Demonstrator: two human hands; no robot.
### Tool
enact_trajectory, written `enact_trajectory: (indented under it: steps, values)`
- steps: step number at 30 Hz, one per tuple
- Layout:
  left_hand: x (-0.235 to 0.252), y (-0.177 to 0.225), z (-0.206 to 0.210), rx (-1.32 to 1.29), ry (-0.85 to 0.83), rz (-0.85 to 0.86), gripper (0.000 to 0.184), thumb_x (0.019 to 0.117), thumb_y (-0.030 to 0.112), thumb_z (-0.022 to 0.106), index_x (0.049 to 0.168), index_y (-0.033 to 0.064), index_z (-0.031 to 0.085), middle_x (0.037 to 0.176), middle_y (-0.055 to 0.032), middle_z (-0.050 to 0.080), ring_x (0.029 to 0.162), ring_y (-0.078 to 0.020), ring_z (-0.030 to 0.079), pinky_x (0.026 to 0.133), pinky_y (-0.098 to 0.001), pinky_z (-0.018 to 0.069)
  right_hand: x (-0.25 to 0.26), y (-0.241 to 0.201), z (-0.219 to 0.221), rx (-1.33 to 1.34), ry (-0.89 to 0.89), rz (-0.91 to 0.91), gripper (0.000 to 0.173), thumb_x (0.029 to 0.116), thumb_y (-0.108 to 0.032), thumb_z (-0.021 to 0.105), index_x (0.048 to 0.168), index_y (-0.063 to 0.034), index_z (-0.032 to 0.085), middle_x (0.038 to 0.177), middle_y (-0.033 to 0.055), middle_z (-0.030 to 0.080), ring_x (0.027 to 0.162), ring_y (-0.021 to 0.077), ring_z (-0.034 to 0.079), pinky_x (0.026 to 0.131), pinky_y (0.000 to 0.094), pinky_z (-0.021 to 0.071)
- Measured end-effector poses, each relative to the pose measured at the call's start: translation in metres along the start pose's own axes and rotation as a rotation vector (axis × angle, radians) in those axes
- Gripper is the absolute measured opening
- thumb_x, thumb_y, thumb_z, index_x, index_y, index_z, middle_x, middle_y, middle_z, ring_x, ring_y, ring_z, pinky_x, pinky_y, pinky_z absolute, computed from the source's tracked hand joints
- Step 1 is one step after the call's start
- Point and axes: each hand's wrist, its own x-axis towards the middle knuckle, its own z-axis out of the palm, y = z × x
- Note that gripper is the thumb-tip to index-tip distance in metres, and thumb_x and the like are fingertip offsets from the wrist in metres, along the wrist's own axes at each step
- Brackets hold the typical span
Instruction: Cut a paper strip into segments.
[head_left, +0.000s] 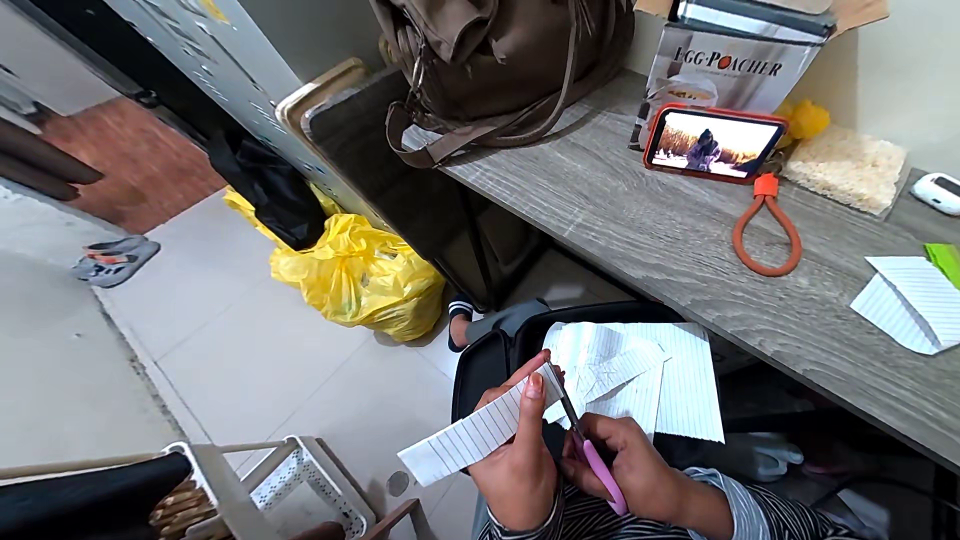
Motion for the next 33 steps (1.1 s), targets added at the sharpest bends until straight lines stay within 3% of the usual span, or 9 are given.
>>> enact_trajectory:
  steps: [4, 8, 21, 28, 33]
  values:
    - [0.0006, -0.0002, -0.0013, 0.006, 0.008, -0.008, 0.002, 0.0912, 0.007, 0.071, 0.090, 0.0059, 0.073, 0.099, -0.0121, 0.079, 0.088, -0.0176, 0.077, 0.080, -0.0298, 0.0636, -0.0006, 0.0000, -0.0019, 0.012, -0.011, 0.035, 0.018, 0.0920, -0.012, 0.073, 0.095, 0.0036, 0.065, 0.068, -0.0003, 0.060, 0.058, -0.0067, 0.051, 0.054, 0.0095, 0.0416]
    - [0.0009, 0.0010, -0.0020, 0.004, -0.006, -0.020, 0.004, 0.0919, 0.007, 0.071, 0.091, 0.0053, 0.074, 0.098, -0.0126, 0.079, 0.085, -0.0173, 0.077, 0.078, -0.0290, 0.0638, 0.0014, -0.0055, -0.0036, 0.011, -0.075, 0.125, 0.025, 0.0891, -0.012, 0.073, 0.106, 0.0023, 0.062, 0.076, -0.0014, 0.060, 0.065, -0.0059, 0.052, 0.060, 0.0098, 0.0429]
    - [0.0022, 0.0010, -0.0019, 0.000, -0.018, 0.000, 0.004, 0.0921, 0.007, 0.070, 0.092, 0.0059, 0.074, 0.098, -0.0123, 0.079, 0.086, -0.0176, 0.077, 0.079, -0.0302, 0.0641, 0.0011, -0.0002, -0.0020, 0.028, -0.015, 0.058, 0.014, 0.0897, -0.008, 0.072, 0.092, 0.0030, 0.064, 0.066, -0.0017, 0.058, 0.057, -0.0068, 0.049, 0.053, 0.0095, 0.0393]
    - [0.0018, 0.0011, -0.0004, 0.028, 0.004, -0.017, 0.003, 0.0917, 0.005, 0.069, 0.091, 0.0051, 0.072, 0.098, -0.0126, 0.079, 0.085, -0.0178, 0.078, 0.078, -0.0298, 0.0641, 0.0026, -0.0040, -0.0039, 0.007, -0.070, 0.130, 0.021, 0.0892, -0.010, 0.070, 0.103, 0.0029, 0.062, 0.074, -0.0017, 0.058, 0.064, -0.0063, 0.051, 0.058, 0.0098, 0.0410]
    - [0.0014, 0.0007, 0.0007, 0.018, 0.007, -0.016, 0.005, 0.0915, 0.005, 0.069, 0.090, 0.0059, 0.073, 0.097, -0.0118, 0.079, 0.085, -0.0173, 0.077, 0.078, -0.0297, 0.0640, 0.0022, -0.0007, -0.0018, 0.020, -0.018, 0.085, 0.014, 0.0896, -0.009, 0.071, 0.094, 0.0021, 0.063, 0.067, -0.0027, 0.057, 0.058, -0.0074, 0.048, 0.054, 0.0090, 0.0380]
